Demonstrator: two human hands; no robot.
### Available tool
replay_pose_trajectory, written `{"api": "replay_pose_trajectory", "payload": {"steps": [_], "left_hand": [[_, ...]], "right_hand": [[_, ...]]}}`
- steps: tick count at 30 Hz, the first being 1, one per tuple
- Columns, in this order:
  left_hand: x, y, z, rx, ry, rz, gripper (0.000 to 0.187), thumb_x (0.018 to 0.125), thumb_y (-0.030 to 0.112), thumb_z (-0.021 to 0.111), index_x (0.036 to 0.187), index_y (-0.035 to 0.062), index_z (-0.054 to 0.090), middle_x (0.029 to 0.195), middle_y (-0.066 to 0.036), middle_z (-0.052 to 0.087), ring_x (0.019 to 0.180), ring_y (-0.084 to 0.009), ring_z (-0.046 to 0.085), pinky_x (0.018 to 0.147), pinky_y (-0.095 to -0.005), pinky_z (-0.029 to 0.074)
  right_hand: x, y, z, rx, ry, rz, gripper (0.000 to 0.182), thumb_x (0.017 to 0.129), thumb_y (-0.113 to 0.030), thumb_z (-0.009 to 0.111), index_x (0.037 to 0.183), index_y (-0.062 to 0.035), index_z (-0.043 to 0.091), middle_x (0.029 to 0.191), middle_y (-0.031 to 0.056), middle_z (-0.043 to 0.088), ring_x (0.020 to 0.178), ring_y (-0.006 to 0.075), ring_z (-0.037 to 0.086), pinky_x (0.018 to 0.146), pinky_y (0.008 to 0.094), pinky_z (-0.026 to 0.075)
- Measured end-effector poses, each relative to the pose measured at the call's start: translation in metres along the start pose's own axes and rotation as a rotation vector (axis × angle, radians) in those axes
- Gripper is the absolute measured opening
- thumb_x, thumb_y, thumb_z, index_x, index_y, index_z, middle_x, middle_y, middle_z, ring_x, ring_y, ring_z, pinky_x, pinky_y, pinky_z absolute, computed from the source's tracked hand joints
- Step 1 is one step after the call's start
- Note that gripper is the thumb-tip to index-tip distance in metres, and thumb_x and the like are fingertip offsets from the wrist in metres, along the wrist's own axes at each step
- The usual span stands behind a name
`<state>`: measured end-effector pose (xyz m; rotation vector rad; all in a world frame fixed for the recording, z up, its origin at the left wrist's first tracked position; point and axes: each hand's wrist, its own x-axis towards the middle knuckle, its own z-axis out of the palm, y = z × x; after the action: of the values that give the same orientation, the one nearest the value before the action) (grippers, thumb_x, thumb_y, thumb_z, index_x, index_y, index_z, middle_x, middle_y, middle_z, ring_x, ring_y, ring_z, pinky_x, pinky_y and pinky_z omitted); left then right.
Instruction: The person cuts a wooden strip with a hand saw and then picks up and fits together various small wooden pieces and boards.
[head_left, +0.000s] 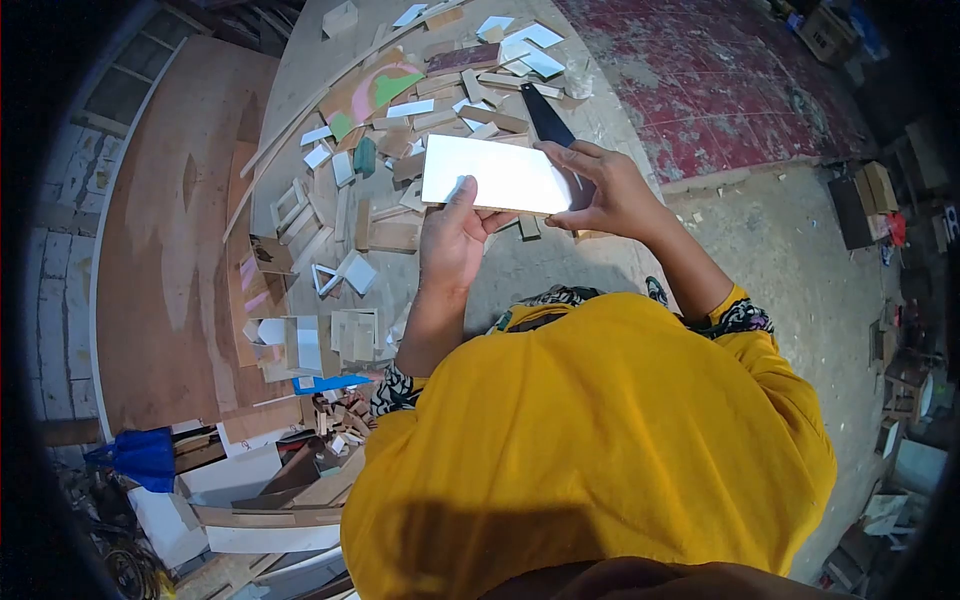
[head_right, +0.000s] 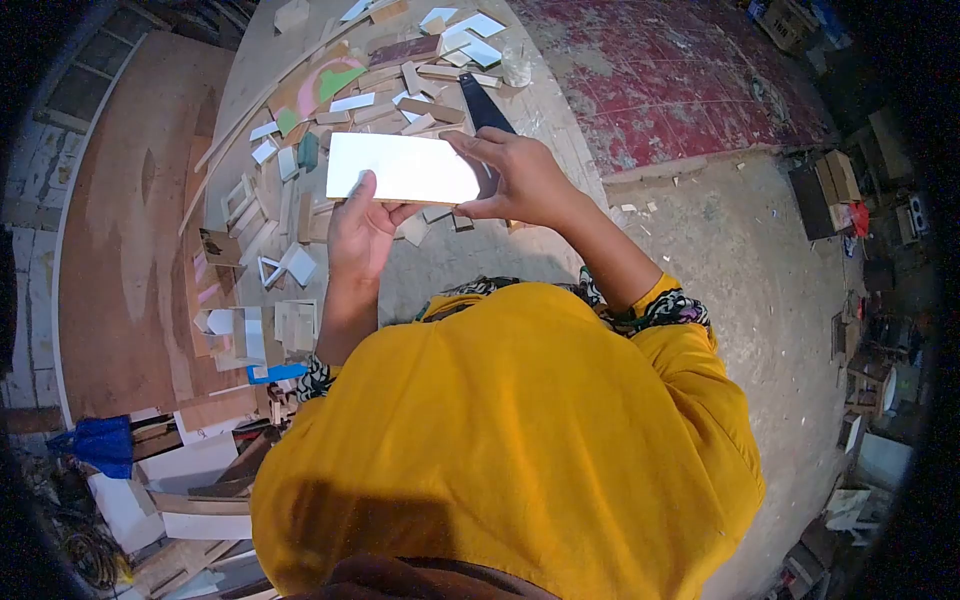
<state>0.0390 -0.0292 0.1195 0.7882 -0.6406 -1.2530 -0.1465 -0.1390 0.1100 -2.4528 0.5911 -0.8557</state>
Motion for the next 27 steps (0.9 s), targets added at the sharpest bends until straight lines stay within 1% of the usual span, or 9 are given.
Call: {"api": "replay_pose_trajectory", "payload": {"steps": [1, 4, 11, 13, 14, 16, 18, 23, 27], "left_hand": [[0.0, 0.0, -0.001, 0.0, -0.001, -0.001, 0.034, 0.092, 0.019, 0.045, 0.119, -0.0023, 0.043, 0.111, -0.015, 0.056, 0.099, -0.0244, 0.059, 0.085, -0.0379, 0.05], [0.0, -0.002, -0.002, 0.043, 0.007, 0.007, 0.034, 0.093, 0.019, 0.044, 0.12, -0.0019, 0.043, 0.111, -0.015, 0.056, 0.1, -0.0239, 0.059, 0.086, -0.0383, 0.05], [-0.005, -0.002, -0.003, 0.098, -0.048, 0.12, 0.033, 0.092, 0.015, 0.046, 0.121, -0.0005, 0.042, 0.113, -0.014, 0.054, 0.101, -0.024, 0.058, 0.084, -0.0374, 0.051], [-0.007, -0.001, -0.004, 0.128, -0.069, 0.137, 0.033, 0.091, 0.013, 0.046, 0.121, 0.0001, 0.042, 0.113, -0.014, 0.054, 0.101, -0.0236, 0.057, 0.084, -0.0368, 0.051], [-0.008, 0.0, -0.003, 0.208, -0.092, 0.146, 0.034, 0.091, 0.014, 0.046, 0.122, 0.0005, 0.041, 0.114, -0.015, 0.053, 0.103, -0.0252, 0.056, 0.085, -0.0393, 0.05], [-0.01, 0.0, -0.001, 0.288, -0.114, 0.154, 0.036, 0.091, 0.014, 0.047, 0.124, 0.001, 0.041, 0.116, -0.015, 0.053, 0.105, -0.0269, 0.055, 0.087, -0.0418, 0.049], [-0.013, 0.0, 0.002, 0.361, -0.104, 0.159, 0.033, 0.09, 0.014, 0.05, 0.119, -0.0014, 0.046, 0.11, -0.011, 0.055, 0.1, -0.018, 0.056, 0.083, -0.0301, 0.048], [-0.018, 0.008, 0.013, 0.507, -0.1, 0.16, 0.031, 0.09, 0.016, 0.052, 0.114, -0.0023, 0.05, 0.106, -0.009, 0.057, 0.097, -0.0144, 0.055, 0.082, -0.0267, 0.045], [-0.015, 0.009, 0.017, 0.561, -0.074, 0.24, 0.034, 0.087, 0.013, 0.056, 0.117, -0.0024, 0.049, 0.104, -0.01, 0.058, 0.097, -0.0138, 0.054, 0.082, -0.0266, 0.045]], "right_hand": [[0.0, -0.003, -0.002, 0.013, -0.014, 0.042, 0.076, 0.053, -0.033, 0.079, 0.119, -0.0042, 0.054, 0.085, 0.0119, 0.057, 0.068, 0.0271, 0.057, 0.059, 0.0321, 0.047], [0.0, -0.006, -0.003, 0.008, -0.034, 0.07, 0.076, 0.053, -0.034, 0.079, 0.119, -0.0063, 0.055, 0.085, 0.0119, 0.057, 0.068, 0.0282, 0.057, 0.059, 0.0323, 0.047], [0.001, -0.006, -0.009, -0.095, 0.053, -0.048, 0.069, 0.059, -0.037, 0.077, 0.12, -0.0107, 0.056, 0.087, 0.0121, 0.058, 0.069, 0.0264, 0.058, 0.059, 0.0309, 0.047], [0.001, -0.004, -0.008, 0.187, 0.106, -0.032, 0.05, 0.07, -0.032, 0.072, 0.113, -0.0079, 0.06, 0.085, 0.0122, 0.059, 0.068, 0.0236, 0.057, 0.057, 0.0296, 0.046], [0.002, -0.004, -0.008, 0.187, 0.105, -0.031, 0.05, 0.07, -0.032, 0.072, 0.113, -0.0079, 0.06, 0.085, 0.0122, 0.059, 0.068, 0.0236, 0.057, 0.057, 0.0296, 0.046], [0.002, -0.005, -0.008, 0.24, 0.093, 0.057, 0.033, 0.078, -0.024, 0.067, 0.103, -0.0037, 0.065, 0.079, 0.0121, 0.06, 0.065, 0.0214, 0.057, 0.055, 0.0284, 0.044], [0.001, -0.001, -0.007, 0.277, 0.083, 0.061, 0.03, 0.079, -0.022, 0.066, 0.1, -0.0019, 0.065, 0.077, 0.0123, 0.06, 0.064, 0.0202, 0.057, 0.056, 0.0276, 0.044], [-0.003, 0.007, -0.002, 0.442, 0.074, 0.078, 0.027, 0.079, -0.019, 0.066, 0.097, 0.0017, 0.065, 0.074, 0.012, 0.062, 0.064, 0.0159, 0.056, 0.058, 0.0245, 0.043], [-0.006, 0.007, 0.006, 0.646, 0.084, 0.2, 0.025, 0.079, -0.018, 0.066, 0.095, 0.0004, 0.066, 0.075, 0.0071, 0.063, 0.067, 0.0119, 0.056, 0.061, 0.0223, 0.043]]}}
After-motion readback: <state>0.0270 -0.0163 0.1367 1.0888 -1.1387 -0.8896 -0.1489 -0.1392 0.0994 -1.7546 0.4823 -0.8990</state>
